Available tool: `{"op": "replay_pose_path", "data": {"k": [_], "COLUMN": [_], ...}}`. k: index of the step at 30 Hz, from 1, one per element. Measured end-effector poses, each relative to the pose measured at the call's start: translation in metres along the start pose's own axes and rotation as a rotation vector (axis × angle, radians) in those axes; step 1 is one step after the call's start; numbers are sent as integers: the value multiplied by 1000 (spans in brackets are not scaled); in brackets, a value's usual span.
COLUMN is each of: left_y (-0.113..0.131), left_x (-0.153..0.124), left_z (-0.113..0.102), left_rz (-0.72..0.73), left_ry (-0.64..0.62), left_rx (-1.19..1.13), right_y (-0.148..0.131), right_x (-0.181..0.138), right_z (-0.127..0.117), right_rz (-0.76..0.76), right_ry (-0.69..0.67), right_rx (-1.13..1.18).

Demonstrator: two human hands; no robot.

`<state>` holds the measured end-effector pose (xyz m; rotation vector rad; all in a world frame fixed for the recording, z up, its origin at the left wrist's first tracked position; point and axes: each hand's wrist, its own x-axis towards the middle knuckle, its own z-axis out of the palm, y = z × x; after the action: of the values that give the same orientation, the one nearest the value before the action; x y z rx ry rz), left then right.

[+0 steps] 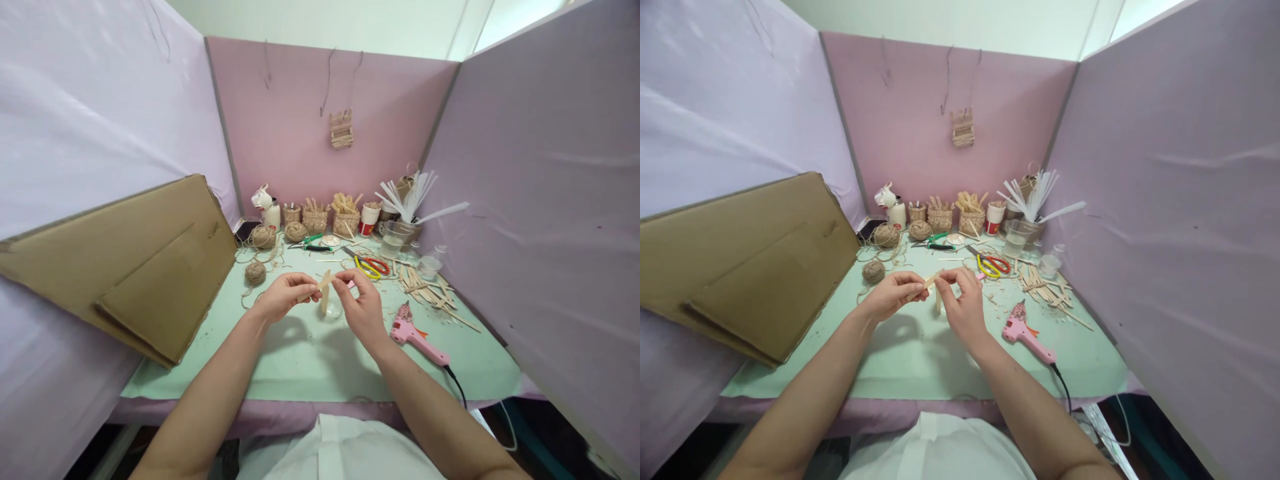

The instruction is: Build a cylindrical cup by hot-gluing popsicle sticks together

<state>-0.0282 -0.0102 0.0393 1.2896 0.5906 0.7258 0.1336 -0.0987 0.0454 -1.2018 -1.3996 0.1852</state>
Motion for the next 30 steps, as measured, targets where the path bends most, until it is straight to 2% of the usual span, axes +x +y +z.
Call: {"op": "replay_pose_path", "data": {"k": [4,9,13,18,25,27,30], "left_y": [2,5,0,-7,-7,-6,-5], "left_x": [-4,-10,-9,-6,-6,-6,-5], "left_z": [-4,-9,-6,-6,-7,-7,-11], "left_rz": [-62,-152,-181,-177,-180,-184,-159], "left_ry": [-160,-374,-468,-501,-486,-467,-406], "left_rx": [-26,-58,-21,-16,-10,-40,-115], "right_y": [-5,-12,-15,-12,-14,-14,-7], "right_x": [4,-5,-12,-15,-16,-16,-18], "right_z": [-5,-15,-15,-13,-13,-23,-54], "right_rz": [44,51,44,60,54,13,-13], "right_ry": [-37,-282,-372,-378,-358,-335,-356], "right_rx": [74,131,139,134,95,28,-170]}}
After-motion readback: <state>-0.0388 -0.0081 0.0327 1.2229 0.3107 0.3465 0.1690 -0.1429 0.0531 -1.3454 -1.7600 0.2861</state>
